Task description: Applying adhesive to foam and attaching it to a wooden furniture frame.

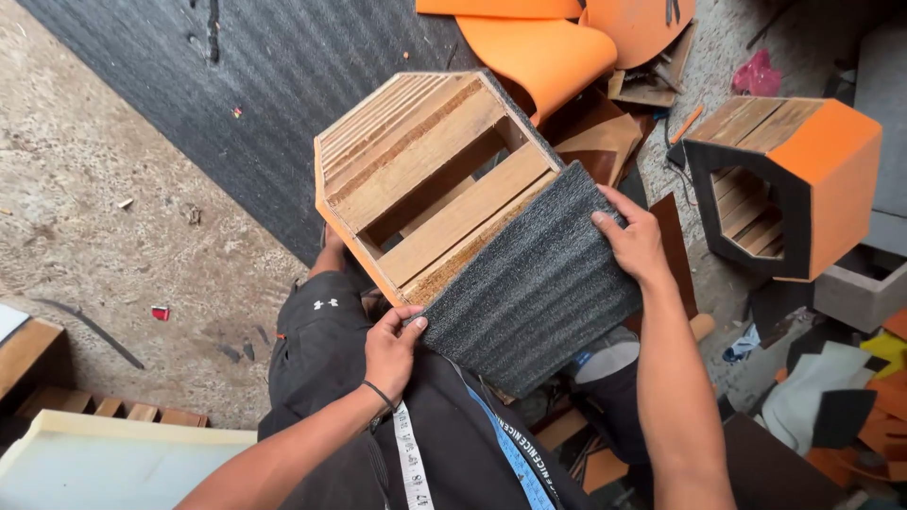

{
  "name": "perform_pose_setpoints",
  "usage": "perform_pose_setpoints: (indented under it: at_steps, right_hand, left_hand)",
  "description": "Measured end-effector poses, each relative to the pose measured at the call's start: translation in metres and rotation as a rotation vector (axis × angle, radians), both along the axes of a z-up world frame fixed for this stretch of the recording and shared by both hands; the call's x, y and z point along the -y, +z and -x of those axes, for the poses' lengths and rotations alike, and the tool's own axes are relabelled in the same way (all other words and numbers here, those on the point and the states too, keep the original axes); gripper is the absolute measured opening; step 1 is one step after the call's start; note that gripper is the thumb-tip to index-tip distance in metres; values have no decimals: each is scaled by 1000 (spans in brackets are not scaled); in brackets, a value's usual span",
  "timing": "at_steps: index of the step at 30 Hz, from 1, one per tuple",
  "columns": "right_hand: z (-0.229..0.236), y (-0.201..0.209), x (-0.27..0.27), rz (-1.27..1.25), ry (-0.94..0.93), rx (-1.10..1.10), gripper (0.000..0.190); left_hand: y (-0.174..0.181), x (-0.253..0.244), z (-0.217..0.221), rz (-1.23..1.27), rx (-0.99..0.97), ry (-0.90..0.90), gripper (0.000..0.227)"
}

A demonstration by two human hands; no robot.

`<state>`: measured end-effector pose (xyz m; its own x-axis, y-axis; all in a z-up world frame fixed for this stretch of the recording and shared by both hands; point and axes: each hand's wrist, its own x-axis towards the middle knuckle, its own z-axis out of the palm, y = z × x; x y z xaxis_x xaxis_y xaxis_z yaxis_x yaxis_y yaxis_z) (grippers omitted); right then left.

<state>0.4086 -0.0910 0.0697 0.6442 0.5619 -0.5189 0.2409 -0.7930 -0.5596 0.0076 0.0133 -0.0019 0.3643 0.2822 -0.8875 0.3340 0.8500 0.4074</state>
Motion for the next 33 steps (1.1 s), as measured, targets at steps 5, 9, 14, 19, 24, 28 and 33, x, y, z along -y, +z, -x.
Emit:
perform_pose_setpoints:
  at_steps: [5,9,14,19,24,28,33]
  right_hand:
    - [1,6,2,64,-55,-28,43]
    - [10,1,-8,37,-82,-25,41]
    - [21,5,-24,135,-57,33,40]
    - [23,-4,-12,93,65,171,38]
    - [36,5,-27,197,179,351,36]
    - [42,0,-28,146,230,454,33]
    - [37,-23,-25,252,227,559,28]
  left_hand:
    - [9,-13,-6,-86,14,-66,19]
    - [4,-12,-1,-45,7,-76,20]
    - [6,-16,1,-35,-31,-62,19]
    - [7,-16,-2,-55,-47,-83,18]
    - [6,-15,2,-83,-40,-96,18]
    - [7,-19,0,-83,-43,-85,18]
    - [10,-24,-5,-102,-66,-138,19]
